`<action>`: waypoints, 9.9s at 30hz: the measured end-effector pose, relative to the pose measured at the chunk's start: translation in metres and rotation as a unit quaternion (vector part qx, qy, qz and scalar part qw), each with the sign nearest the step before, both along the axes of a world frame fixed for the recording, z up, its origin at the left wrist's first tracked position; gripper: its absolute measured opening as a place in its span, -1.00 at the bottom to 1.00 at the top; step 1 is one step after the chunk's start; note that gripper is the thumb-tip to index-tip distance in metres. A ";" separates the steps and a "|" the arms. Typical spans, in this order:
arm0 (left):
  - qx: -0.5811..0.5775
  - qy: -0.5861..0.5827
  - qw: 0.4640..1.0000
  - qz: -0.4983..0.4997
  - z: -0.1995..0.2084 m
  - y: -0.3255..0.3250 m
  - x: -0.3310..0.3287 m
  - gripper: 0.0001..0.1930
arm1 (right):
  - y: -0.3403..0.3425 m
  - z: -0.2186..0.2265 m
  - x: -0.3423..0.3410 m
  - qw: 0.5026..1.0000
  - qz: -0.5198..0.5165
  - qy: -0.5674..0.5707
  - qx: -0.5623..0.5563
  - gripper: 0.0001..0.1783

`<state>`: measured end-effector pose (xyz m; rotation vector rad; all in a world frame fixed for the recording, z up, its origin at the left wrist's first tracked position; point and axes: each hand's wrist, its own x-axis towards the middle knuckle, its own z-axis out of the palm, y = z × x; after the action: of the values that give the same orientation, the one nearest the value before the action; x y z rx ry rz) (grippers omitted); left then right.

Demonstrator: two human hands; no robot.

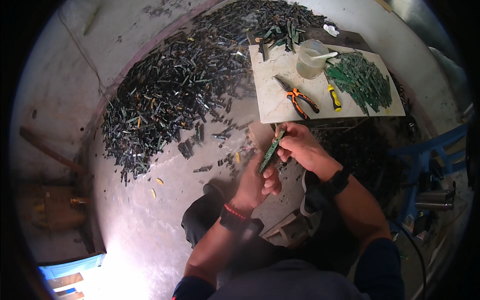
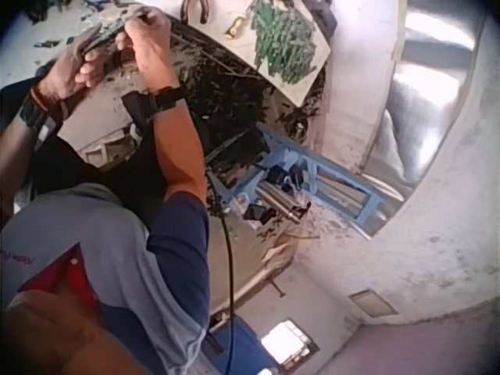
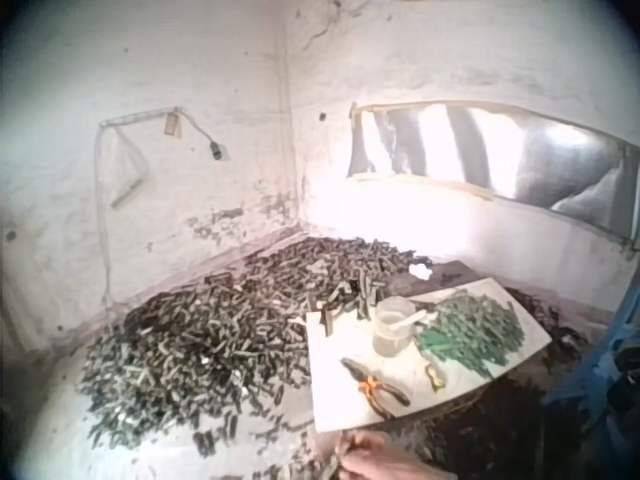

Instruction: The person sits on the floor and disassembles small electronic components using pliers and a screwdriver. They remove parts from circuit boards and place them on a nearby table, while debris accumulates on the floor.

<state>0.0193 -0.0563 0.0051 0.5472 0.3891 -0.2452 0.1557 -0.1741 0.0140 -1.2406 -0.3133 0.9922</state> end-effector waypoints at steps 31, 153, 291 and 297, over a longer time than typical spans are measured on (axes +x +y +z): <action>0.187 0.065 0.963 0.182 -0.012 0.009 0.017 -0.33 | -0.001 -0.002 -0.049 0.980 -0.196 0.021 0.018 -0.85; 0.072 0.070 0.962 0.255 -0.044 0.014 0.016 -0.49 | -0.058 0.025 -0.076 0.986 0.116 0.004 -0.123 -0.82; 0.288 0.056 0.954 0.065 -0.028 0.006 0.011 -0.36 | -0.076 0.010 -0.038 0.961 0.045 -0.249 -0.114 -0.73; 0.185 0.054 0.977 0.093 -0.020 0.014 0.015 -0.37 | -0.072 0.017 -0.050 0.979 0.011 0.189 -0.078 -0.77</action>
<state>0.0347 -0.0427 -0.0152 0.8589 0.5946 -0.0192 0.1056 -0.2463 0.0313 -1.1595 0.0493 1.2654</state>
